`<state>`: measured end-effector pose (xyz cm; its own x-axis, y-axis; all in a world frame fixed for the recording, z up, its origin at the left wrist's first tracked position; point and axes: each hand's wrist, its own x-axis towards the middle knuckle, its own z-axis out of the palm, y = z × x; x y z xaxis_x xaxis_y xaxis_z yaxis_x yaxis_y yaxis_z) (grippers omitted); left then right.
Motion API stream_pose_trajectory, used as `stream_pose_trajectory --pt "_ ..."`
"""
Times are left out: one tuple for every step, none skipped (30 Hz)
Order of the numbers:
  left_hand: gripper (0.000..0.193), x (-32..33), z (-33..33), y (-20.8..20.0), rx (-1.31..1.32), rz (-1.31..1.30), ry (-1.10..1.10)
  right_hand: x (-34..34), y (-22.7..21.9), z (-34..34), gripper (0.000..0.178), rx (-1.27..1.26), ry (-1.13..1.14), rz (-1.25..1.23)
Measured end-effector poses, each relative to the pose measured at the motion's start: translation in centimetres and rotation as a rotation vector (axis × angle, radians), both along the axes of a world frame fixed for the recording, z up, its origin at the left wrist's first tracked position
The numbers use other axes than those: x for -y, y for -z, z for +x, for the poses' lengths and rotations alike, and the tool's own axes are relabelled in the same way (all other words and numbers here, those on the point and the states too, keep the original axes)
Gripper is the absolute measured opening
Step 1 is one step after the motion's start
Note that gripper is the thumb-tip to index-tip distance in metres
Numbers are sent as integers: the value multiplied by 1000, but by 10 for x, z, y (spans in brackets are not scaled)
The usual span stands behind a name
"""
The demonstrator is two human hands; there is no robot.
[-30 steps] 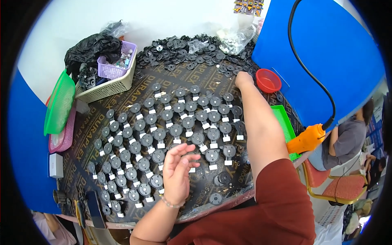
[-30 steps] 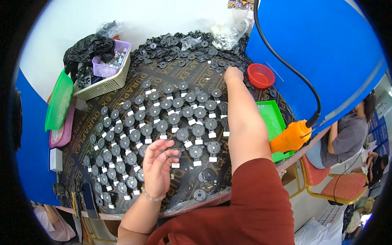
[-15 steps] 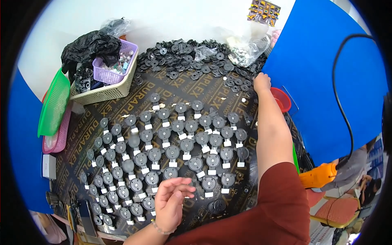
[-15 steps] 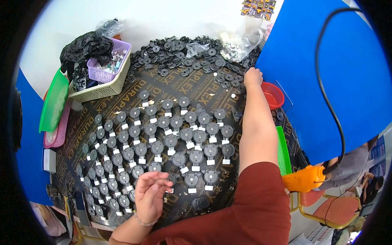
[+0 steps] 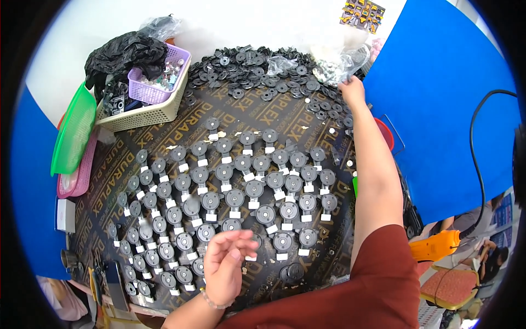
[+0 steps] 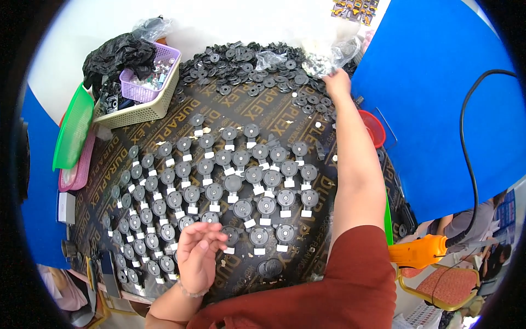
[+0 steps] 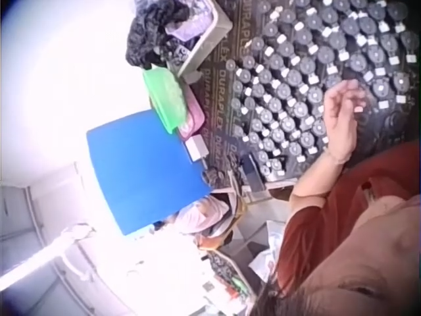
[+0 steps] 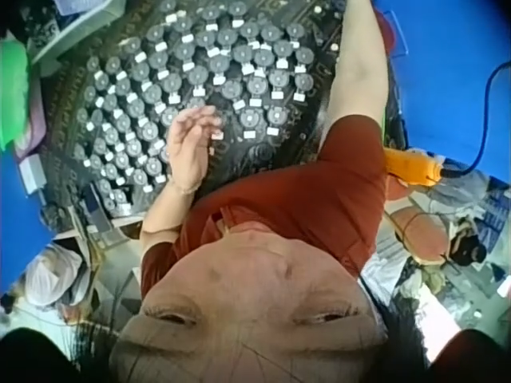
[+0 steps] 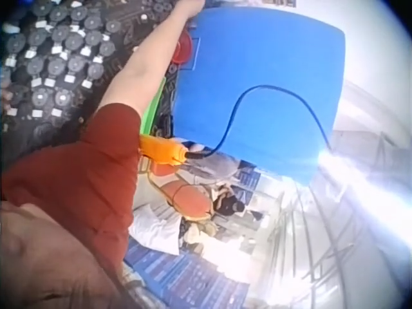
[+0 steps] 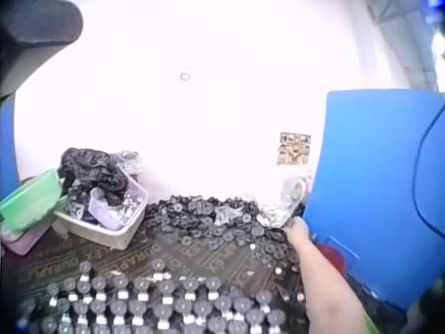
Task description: Assembling small plastic gear-like components onto white base plates at a factory workbench.
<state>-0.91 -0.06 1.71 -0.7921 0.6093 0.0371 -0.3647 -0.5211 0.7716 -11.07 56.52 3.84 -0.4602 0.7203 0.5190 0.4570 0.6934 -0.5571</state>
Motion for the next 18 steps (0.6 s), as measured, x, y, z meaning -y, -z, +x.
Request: stream_pose_trajectory --pt "30 0 0 -3 -16 -26 -27 14 -8 -9 25 -120 -151 -191" --pt "32 1 -3 -4 -72 -40 -37 40 -19 -23 25 -126 -277 -452" --pt "34 5 -5 -4 -134 -88 -120 98 -35 -35 31 -105 -403 -542" --pt "35 9 -6 -4 -197 -131 -195 159 -54 -37 34 -28 -527 -561" --pt "43 13 -10 -6 -265 -157 -210 209 -64 -31 36 -13 -655 -608" --pt "46 16 -13 -9 -374 -245 -282 275 -92 -14 34 127 -704 -667" --pt "50 12 -16 -15 -489 -314 -321 302 -90 -2 29 113 -889 -774" --pt "58 12 -18 -18 -633 -449 -386 332 -84 5 25 137 -1047 -817" --pt "64 15 -24 -16 -907 -615 -511 363 -81 12 25 219 -1212 -847" --pt "68 15 -27 -20 -1061 -739 -595 390 -78 24 26 249 -1301 -933" --pt "68 14 -31 -19 -1066 -716 -647 410 -71 28 28 165 -1392 -962" --pt "67 13 -38 -8 -1015 -620 -672 424 -65 35 27 78 -1354 -1183" --pt "61 17 -41 -10 -1071 -639 -755 435 -65 39 26 -15 -1350 -1226" --pt "58 20 -42 -12 -928 -533 -709 442 -69 44 26 -71 -1314 -1204" --pt "54 20 -44 -12 -787 -420 -653 447 -66 50 26 -107 -1278 -1162" --pt "48 16 -45 -13 -810 -403 -712 449 -59 56 27 -142 -1240 -1121" --pt "47 14 -46 -10 -781 -429 -659 445 -50 59 31 -73 -1113 -798" --pt "45 15 -45 -7 -749 -461 -610 445 -51 69 33 -19 -1022 -696"
